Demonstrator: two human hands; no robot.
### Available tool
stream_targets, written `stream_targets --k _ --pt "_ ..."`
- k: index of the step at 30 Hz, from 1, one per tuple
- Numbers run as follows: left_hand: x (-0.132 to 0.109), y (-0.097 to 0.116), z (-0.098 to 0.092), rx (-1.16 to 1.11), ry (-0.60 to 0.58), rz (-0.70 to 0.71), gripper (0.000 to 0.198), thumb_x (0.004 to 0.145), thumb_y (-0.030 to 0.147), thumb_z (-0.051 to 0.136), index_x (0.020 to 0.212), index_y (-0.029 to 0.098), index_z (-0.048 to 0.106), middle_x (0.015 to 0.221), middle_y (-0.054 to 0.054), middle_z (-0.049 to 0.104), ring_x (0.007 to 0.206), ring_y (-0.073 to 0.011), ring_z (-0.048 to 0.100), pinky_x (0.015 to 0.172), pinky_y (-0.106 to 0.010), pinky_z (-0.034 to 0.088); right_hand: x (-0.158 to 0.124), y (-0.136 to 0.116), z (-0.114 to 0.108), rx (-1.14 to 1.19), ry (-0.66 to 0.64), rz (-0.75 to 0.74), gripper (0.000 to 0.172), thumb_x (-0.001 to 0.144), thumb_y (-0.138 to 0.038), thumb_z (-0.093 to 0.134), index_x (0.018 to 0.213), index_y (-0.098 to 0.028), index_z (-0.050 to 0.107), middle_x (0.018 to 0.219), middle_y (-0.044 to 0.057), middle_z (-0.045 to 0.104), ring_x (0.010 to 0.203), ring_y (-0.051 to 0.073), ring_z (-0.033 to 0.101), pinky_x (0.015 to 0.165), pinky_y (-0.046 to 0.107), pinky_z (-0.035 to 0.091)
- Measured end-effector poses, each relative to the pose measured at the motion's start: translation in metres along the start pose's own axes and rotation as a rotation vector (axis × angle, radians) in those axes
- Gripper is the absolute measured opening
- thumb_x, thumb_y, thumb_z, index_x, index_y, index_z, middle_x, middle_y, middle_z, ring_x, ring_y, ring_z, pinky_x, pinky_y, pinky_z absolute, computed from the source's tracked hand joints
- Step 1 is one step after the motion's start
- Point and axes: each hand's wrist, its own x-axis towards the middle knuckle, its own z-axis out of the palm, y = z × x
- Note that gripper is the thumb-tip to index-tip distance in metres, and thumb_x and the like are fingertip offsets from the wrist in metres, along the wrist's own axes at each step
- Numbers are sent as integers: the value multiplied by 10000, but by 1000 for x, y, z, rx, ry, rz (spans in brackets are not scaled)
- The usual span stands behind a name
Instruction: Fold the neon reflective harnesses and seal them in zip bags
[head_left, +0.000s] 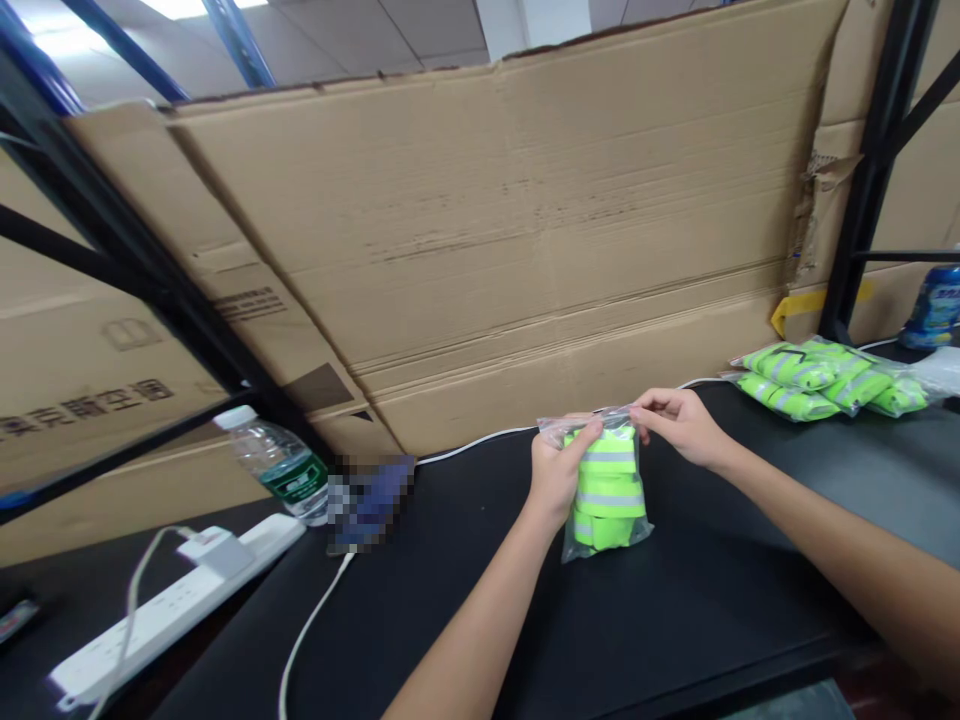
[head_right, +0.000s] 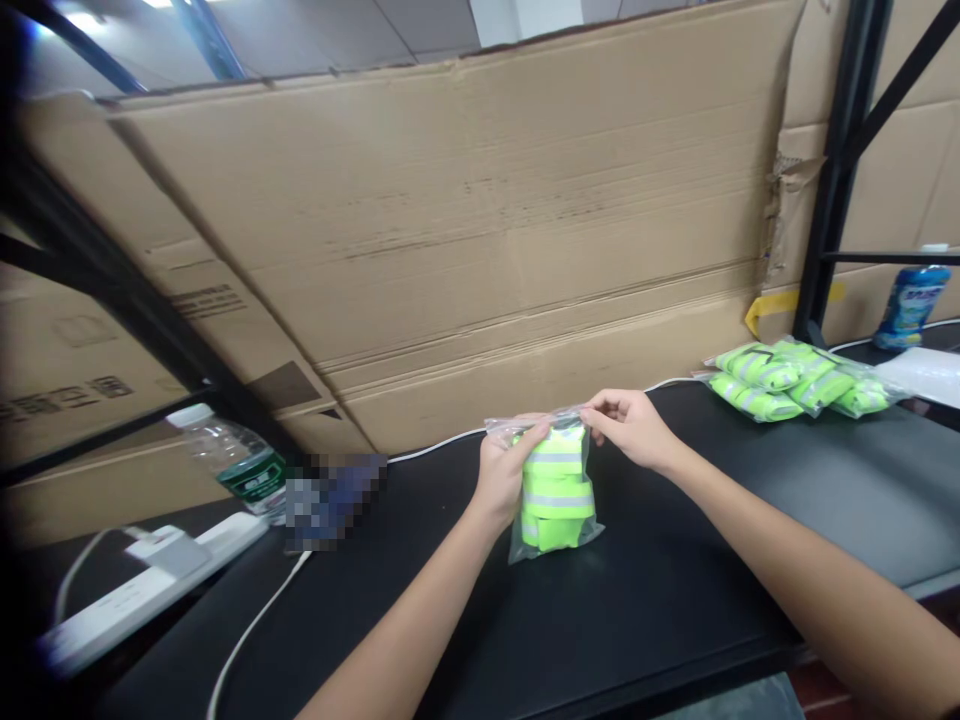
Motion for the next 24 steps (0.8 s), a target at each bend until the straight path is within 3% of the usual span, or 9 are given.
stream_targets --k 9,13,24 --pt "-4 -4 4 -84 14 -23 302 684 335 844 882 135 735 842 -65 769 732 -193 721 715 -295 565 -6 -10 9 -53 68 -57 291 867 -467 681 799 -190 622 698 -17 582 618 125 546 609 291 469" --pt "-5 -6 5 -95 51 -11 285 655 319 849 830 153 696 777 -28 742 670 -163 694 668 -266 544 -7 -13 10 -47 23 -39 286 877 -470 665 799 -197 638 709 -9 604 658 138 569 644 299 485" --pt "-7 -10 6 -147 -3 -24 311 691 360 852 873 157 702 823 -29 742 705 -151 690 695 -255 540 -7 -8 14 -23 52 -41 268 862 -452 678 832 -190 631 761 7 628 686 143 574 647 298 469"
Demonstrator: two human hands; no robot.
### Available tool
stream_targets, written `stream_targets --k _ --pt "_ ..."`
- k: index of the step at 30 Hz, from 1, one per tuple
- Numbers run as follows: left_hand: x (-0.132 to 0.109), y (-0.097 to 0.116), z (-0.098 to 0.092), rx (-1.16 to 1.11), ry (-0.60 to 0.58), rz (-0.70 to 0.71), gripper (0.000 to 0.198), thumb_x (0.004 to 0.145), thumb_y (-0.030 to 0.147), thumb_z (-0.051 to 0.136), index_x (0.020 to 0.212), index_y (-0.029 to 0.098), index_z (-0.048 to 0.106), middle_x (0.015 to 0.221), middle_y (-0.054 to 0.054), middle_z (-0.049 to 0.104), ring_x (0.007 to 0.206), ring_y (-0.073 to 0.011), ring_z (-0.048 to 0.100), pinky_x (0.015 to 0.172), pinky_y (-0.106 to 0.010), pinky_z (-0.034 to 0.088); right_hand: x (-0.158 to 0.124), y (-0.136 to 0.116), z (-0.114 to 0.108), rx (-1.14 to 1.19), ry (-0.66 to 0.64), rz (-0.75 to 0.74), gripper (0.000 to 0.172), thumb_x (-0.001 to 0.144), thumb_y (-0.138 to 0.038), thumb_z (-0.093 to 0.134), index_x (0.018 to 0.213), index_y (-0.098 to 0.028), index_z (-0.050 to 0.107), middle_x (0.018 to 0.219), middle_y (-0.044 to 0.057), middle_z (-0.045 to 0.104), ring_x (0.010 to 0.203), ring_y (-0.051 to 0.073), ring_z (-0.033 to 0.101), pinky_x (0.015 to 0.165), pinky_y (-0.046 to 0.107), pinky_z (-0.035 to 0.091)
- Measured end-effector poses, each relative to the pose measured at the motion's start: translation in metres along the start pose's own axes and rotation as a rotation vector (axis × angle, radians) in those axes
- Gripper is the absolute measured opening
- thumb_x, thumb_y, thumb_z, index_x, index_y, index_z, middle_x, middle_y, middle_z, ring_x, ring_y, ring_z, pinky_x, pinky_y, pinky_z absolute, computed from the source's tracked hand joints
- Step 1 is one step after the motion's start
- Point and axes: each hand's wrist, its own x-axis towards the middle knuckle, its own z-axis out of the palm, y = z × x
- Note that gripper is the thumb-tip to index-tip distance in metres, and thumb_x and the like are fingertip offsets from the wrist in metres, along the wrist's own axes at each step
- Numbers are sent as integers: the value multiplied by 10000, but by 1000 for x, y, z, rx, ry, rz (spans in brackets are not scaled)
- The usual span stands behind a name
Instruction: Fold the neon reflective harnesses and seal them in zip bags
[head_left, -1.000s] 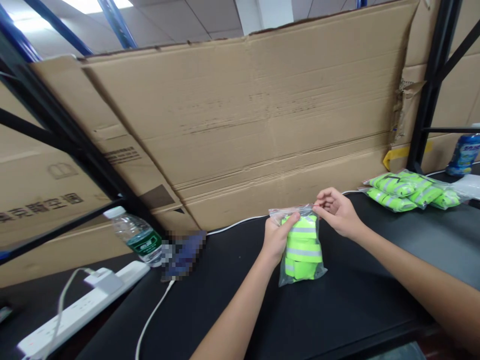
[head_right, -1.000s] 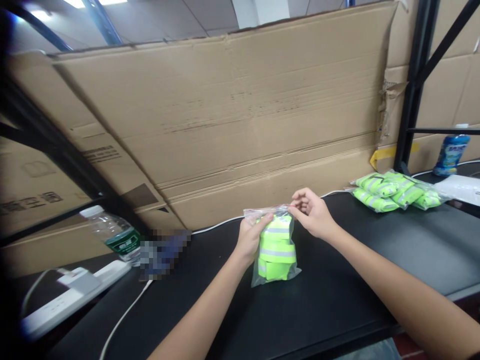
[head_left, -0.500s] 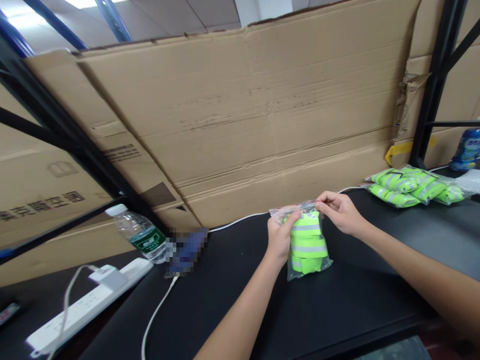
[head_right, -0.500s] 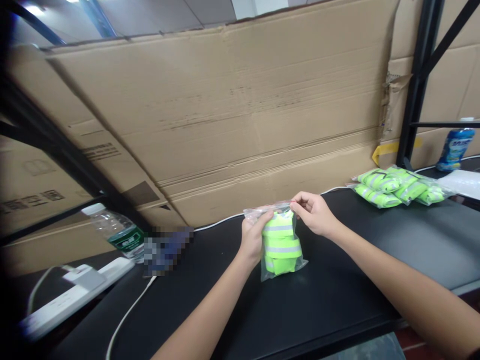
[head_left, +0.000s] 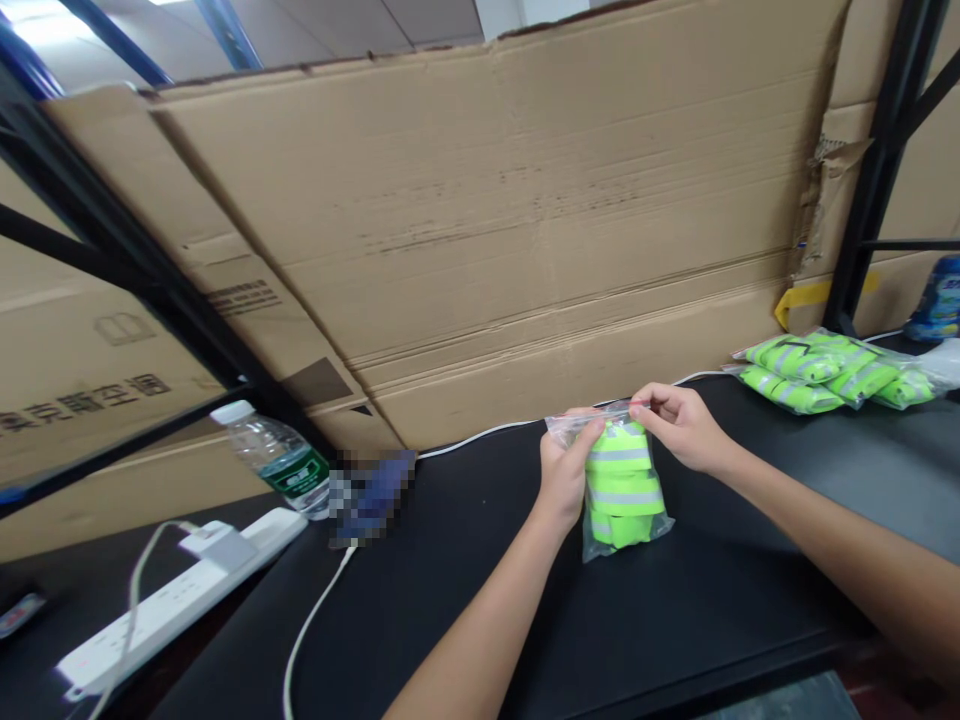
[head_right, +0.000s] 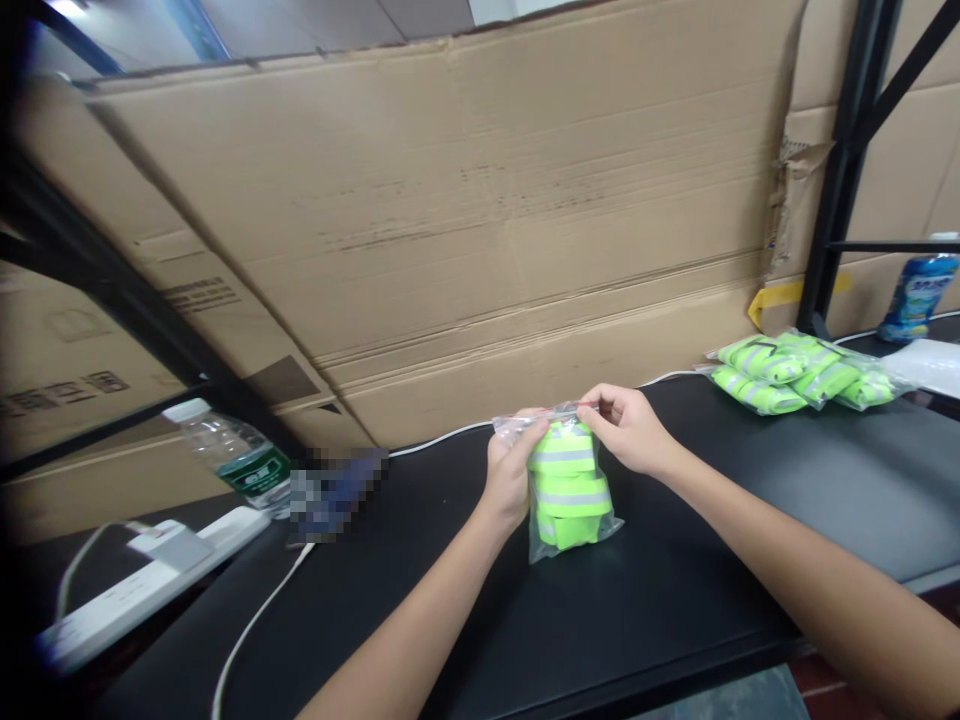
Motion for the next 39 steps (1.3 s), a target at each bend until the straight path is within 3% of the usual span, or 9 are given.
stream_targets --k 5,11,15,21,26,33,39 --pt "0 0 1 3 -24 -6 295 692 354 859 863 158 719 819 -32 749 706 -157 696 688 -254 541 -1 -5 1 -23 -46 12 277 866 -466 668 854 -190 670 800 36 675 721 166 608 666 316 494" --pt "1 0 3 -29 -57 26 255 737 331 811 908 149 756 962 -87 776 890 -221 729 852 -328 558 -1 -5 0 -31 17 -7 264 853 -454 683 813 -195 654 758 26 666 678 157 596 631 306 491" --pt "0 -1 6 -61 -9 -20 223 717 300 816 874 158 745 908 -63 774 832 -199 725 811 -307 554 -1 -5 0 34 -16 28 251 839 -440 710 853 -191 685 799 33 689 715 159 618 673 316 511" --pt "-3 -3 8 -29 -17 -3 235 728 310 815 891 157 743 961 -71 764 884 -201 718 849 -315 542 -2 -5 3 17 26 -1 234 834 -413 721 796 -190 660 735 8 646 638 135 572 596 285 478" --pt "-5 -1 11 -51 34 10 195 719 272 824 840 148 736 866 -55 754 814 -184 711 791 -297 548 -1 -6 3 54 9 54 245 813 -421 738 812 -184 675 751 14 662 646 135 590 607 279 484" --pt "-7 -1 15 -32 35 -14 193 700 272 835 816 143 751 851 -57 753 779 -176 696 747 -278 534 -1 -12 0 -72 1 41 272 807 -434 718 756 -171 667 688 7 621 608 126 546 560 258 432" --pt "-5 -6 13 -39 83 69 169 734 294 798 812 149 757 837 -55 745 788 -176 684 754 -283 529 -1 -12 -1 -88 29 15 258 808 -412 703 737 -171 644 656 -6 589 579 110 505 535 244 389"
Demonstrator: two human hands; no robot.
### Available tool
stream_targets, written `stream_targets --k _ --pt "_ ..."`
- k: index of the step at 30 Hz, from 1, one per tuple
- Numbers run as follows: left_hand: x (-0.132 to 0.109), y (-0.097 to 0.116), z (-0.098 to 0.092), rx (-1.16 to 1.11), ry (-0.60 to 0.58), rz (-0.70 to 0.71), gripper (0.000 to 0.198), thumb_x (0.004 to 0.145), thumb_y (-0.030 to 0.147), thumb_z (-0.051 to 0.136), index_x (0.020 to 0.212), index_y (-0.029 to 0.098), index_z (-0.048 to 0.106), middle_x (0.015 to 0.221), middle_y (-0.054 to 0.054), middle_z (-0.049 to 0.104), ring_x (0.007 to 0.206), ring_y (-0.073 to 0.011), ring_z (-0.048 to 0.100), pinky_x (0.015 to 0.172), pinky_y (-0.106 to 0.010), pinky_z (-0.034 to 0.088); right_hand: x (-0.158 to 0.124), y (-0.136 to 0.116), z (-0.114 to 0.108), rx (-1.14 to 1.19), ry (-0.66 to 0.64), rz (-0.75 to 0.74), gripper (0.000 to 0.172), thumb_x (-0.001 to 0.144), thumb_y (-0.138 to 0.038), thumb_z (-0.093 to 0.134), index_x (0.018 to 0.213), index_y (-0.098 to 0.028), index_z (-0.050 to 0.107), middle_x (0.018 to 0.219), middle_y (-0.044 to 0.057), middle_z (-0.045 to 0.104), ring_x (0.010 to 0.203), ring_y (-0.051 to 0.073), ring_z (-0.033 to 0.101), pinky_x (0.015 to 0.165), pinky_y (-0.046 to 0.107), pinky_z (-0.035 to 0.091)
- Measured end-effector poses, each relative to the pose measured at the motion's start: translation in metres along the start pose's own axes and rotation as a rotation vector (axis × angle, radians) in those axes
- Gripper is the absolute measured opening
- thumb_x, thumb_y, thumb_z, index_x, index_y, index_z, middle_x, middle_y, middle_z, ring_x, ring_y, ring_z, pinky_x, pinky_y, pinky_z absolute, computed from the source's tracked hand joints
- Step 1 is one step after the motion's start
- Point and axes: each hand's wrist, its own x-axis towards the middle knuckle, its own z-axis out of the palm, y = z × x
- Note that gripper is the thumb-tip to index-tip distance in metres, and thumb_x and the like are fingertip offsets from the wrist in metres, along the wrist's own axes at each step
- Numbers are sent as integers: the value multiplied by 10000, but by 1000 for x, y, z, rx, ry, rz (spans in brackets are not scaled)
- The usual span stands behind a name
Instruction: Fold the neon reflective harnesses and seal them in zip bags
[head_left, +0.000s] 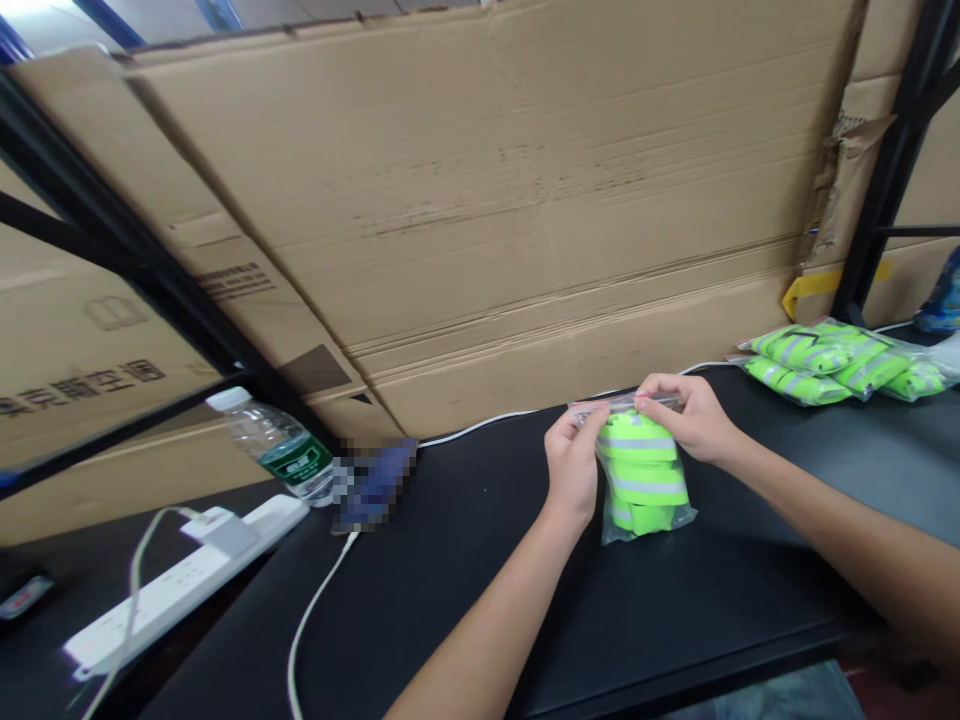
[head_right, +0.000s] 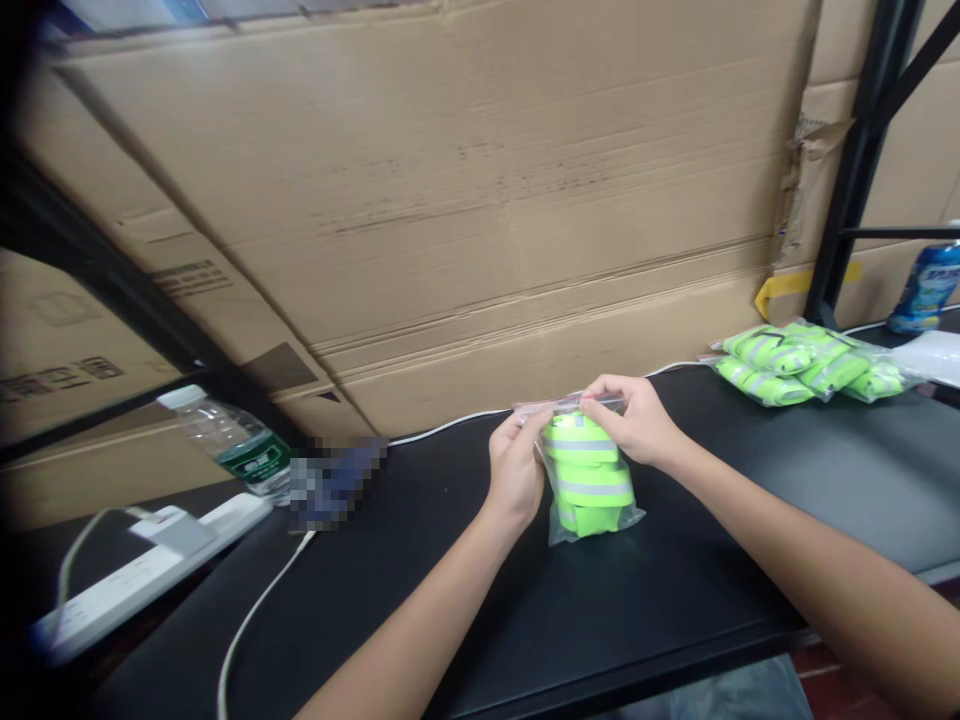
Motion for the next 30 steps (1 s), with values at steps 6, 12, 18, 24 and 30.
stream_targets --k 6,12,18,24,30 --pt "2 1 -3 -16 160 72 167 698 292 790 749 152 713 771 -17 693 710 -130 646 648 -222 512 1 1 -3 33 -5 49 257 789 -413 719 748 -165 668 671 6 622 592 118 530 560 256 407" --pt "10 -2 -11 75 236 94 191 718 324 754 708 153 670 758 -26 683 686 -143 642 610 -248 521 4 6 -8 22 6 83 269 767 -420 734 738 -159 676 654 3 614 587 118 522 563 260 398" --pt "13 -4 -16 193 167 197 212 767 334 770 702 151 684 645 7 629 609 -104 552 623 -221 457 6 8 -9 3 3 90 270 771 -426 733 750 -162 685 665 7 615 594 119 520 558 261 391" --pt "13 -1 -16 204 72 183 219 810 365 728 741 168 661 691 -3 652 641 -122 579 648 -237 466 4 6 -8 33 -10 94 269 772 -432 734 748 -170 681 669 5 617 597 123 526 566 264 407" --pt "11 2 -13 255 28 190 251 783 393 755 736 156 686 663 -8 638 625 -125 564 628 -237 460 4 8 -8 25 0 87 285 768 -450 737 750 -170 683 674 10 625 601 129 532 566 265 414"
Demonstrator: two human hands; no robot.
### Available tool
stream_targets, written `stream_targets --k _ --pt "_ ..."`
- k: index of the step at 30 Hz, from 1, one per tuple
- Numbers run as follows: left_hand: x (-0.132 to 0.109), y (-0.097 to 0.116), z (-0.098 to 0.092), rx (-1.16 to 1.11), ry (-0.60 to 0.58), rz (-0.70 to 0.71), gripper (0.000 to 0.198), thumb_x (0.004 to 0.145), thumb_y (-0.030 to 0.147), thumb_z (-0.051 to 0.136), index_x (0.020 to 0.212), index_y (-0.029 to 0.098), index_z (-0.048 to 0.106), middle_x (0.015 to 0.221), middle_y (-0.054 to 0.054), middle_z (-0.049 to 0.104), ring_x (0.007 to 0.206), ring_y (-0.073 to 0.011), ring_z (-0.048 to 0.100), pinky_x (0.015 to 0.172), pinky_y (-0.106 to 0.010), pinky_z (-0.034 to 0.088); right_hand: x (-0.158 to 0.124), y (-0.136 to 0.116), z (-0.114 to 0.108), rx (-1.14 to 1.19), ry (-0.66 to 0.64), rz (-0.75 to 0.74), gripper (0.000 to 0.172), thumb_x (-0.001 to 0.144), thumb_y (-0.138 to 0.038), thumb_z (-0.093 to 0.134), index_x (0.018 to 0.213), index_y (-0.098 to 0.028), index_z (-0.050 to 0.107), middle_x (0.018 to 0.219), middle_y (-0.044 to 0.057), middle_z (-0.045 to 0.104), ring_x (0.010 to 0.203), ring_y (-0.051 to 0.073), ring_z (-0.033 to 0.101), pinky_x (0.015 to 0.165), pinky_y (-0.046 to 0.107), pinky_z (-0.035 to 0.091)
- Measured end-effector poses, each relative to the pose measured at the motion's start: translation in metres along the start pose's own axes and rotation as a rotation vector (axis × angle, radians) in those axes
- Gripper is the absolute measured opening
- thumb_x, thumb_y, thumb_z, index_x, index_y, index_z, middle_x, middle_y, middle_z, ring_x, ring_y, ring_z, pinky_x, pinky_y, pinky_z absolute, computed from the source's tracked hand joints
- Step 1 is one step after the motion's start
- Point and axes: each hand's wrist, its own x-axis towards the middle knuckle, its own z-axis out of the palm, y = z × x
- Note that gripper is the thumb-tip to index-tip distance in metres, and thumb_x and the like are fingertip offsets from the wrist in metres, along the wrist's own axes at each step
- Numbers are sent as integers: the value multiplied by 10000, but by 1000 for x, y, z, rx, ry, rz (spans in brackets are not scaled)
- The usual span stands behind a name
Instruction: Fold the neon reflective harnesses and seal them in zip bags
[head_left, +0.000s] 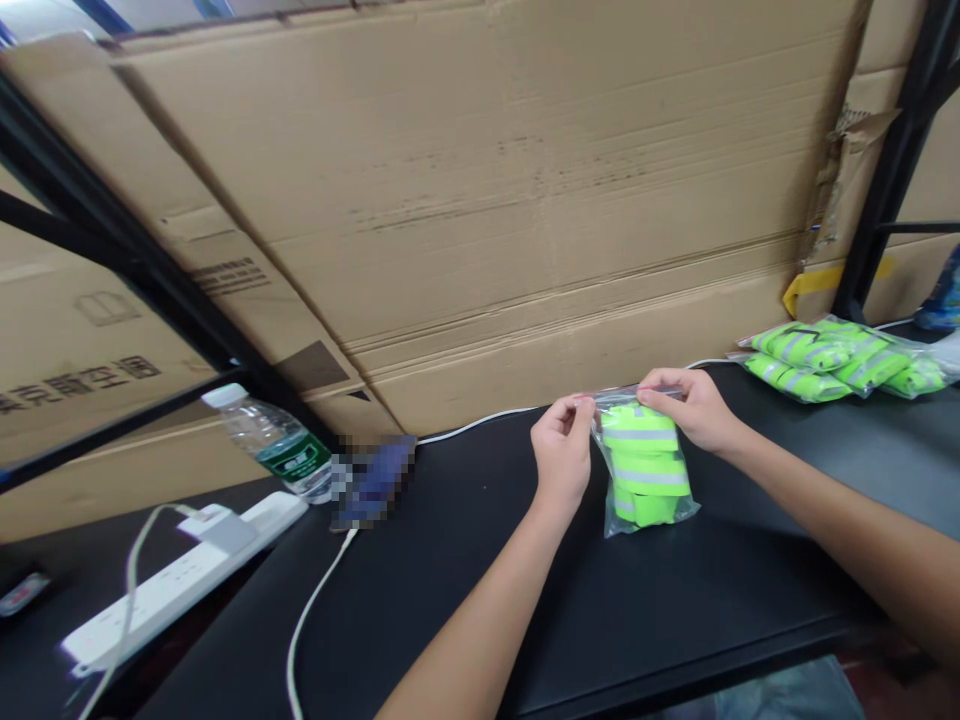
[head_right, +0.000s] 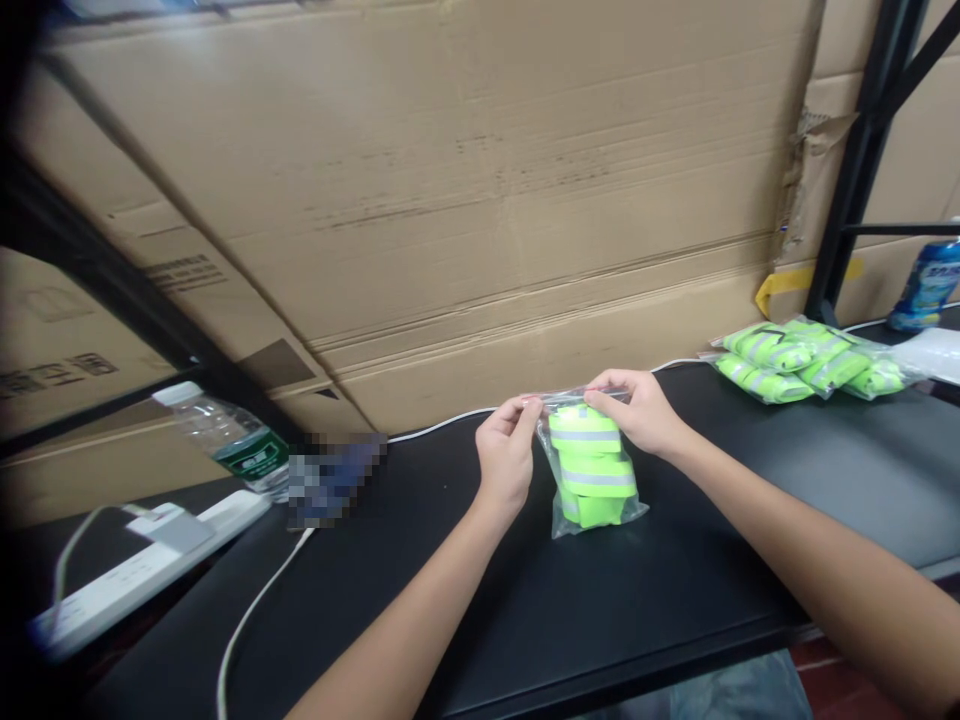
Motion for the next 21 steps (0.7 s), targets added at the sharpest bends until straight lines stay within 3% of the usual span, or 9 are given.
stream_targets --k 6,11,14,21 --pt "-3 4 3 88 15 76 293 821 446 720 747 165 684 726 -27 664 671 -141 587 640 -243 475 0 2 1 0 0 -17 298 775 -461 734 758 -167 682 669 9 626 593 125 527 566 261 413" --pt "2 -1 -2 2 -19 -7 259 800 432 747 814 175 726 789 -34 702 728 -154 627 708 -258 497 -1 1 2 -5 7 -31 300 785 -465 730 771 -169 684 684 13 635 609 132 542 576 266 424" --pt "2 -1 -3 23 -38 20 257 823 434 726 802 178 739 838 -52 722 793 -175 647 751 -274 506 -1 0 2 -20 8 -35 305 796 -475 723 783 -172 689 702 19 648 623 139 557 587 273 440" --pt "-1 1 0 88 17 52 277 856 424 692 749 171 717 762 -35 697 729 -160 617 688 -247 486 -1 0 3 -22 5 -51 282 780 -445 759 828 -170 719 789 46 703 699 157 609 641 285 477"
